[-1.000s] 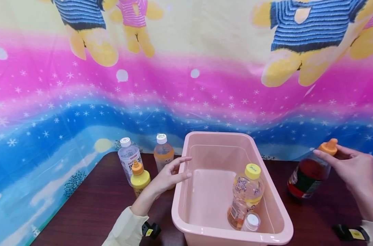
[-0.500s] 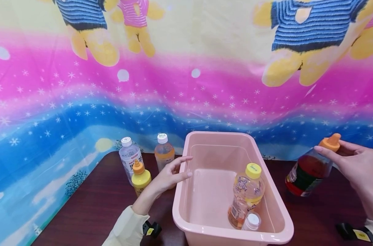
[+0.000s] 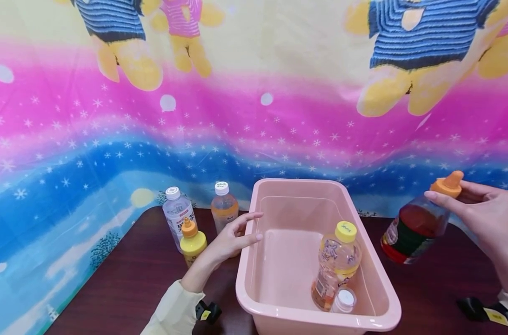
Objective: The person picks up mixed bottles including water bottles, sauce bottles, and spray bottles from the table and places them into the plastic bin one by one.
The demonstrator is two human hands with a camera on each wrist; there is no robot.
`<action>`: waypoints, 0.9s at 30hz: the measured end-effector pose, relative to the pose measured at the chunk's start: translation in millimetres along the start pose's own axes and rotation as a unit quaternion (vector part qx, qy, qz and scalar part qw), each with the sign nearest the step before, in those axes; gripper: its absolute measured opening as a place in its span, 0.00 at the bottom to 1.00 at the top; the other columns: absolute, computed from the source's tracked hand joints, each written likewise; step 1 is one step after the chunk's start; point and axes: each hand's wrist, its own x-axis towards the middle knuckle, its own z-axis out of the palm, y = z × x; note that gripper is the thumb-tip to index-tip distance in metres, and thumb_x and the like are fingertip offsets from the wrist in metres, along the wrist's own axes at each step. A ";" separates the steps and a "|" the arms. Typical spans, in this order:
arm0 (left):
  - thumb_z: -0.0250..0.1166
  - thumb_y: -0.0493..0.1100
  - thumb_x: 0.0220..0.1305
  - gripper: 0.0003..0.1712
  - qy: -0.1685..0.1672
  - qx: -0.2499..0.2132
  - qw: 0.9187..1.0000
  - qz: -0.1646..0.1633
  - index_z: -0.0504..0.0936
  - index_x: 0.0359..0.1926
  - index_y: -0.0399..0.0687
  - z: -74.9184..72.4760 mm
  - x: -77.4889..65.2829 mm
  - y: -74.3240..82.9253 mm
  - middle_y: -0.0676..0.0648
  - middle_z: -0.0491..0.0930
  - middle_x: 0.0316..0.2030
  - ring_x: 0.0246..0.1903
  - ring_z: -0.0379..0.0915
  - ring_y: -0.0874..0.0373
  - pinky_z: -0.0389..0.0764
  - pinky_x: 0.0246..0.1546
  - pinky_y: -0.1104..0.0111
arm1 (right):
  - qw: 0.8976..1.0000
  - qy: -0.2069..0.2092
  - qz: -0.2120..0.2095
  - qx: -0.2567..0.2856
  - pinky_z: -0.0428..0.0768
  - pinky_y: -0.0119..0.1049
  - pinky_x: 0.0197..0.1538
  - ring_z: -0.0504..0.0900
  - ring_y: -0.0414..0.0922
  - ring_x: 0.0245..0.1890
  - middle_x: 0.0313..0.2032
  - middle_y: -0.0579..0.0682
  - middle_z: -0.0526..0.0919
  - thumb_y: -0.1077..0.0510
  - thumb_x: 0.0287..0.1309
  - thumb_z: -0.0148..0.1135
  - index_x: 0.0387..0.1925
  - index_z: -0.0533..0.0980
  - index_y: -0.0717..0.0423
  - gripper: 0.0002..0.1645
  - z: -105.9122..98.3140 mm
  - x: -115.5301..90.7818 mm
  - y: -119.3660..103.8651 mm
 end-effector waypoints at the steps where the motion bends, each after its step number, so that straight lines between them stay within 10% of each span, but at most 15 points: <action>1: 0.62 0.48 0.59 0.34 0.000 0.000 1.000 0.000 0.61 0.65 0.48 0.1 -0.1 -0.1 0.36 0.65 0.59 0.55 0.67 0.44 0.76 0.47 0.55 | 1.000 -0.001 -0.006 0.010 0.54 0.59 0.63 0.59 0.56 0.64 0.60 0.65 0.62 0.42 0.53 0.59 0.64 0.60 0.59 0.42 -0.8 -0.2 -0.7; 8: 0.62 0.48 0.59 0.34 0.003 -0.006 1.000 0.000 0.61 0.65 0.48 0.1 0.0 0.0 0.36 0.66 0.58 0.54 0.68 0.44 0.77 0.46 0.55 | 0.992 0.004 -0.066 0.108 0.48 0.41 0.69 0.69 0.17 0.45 0.38 0.17 0.71 0.53 0.54 0.62 0.63 0.62 0.59 0.37 -8.5 1.7 -0.6; 18: 0.62 0.49 0.58 0.35 0.005 -0.002 1.000 -0.003 0.62 0.64 0.48 0.0 0.4 0.4 0.36 0.66 0.58 0.54 0.68 0.44 0.77 0.46 0.55 | 0.967 0.027 -0.169 0.189 0.61 0.10 0.52 0.73 0.17 0.35 0.31 0.18 0.76 0.66 0.53 0.60 0.52 0.75 0.42 0.25 -13.6 4.5 -11.0; 24: 0.62 0.49 0.59 0.34 0.006 -0.003 1.000 -0.002 0.61 0.65 0.48 0.6 -0.5 -1.3 0.36 0.66 0.58 0.54 0.68 0.44 0.77 0.46 0.55 | 0.944 0.027 -0.215 0.250 0.67 0.10 0.46 0.77 0.20 0.34 0.30 0.24 0.80 0.73 0.51 0.60 0.39 0.78 0.37 0.25 -19.2 11.1 -21.5; 27: 0.62 0.48 0.59 0.34 0.005 -0.005 1.000 -0.004 0.62 0.65 0.48 0.7 -0.1 -1.6 0.36 0.66 0.58 0.54 0.68 0.44 0.77 0.46 0.55 | 0.948 0.035 -0.206 0.240 0.66 0.09 0.45 0.75 0.17 0.33 0.31 0.23 0.78 0.71 0.52 0.59 0.38 0.76 0.34 0.24 -22.8 12.1 -24.6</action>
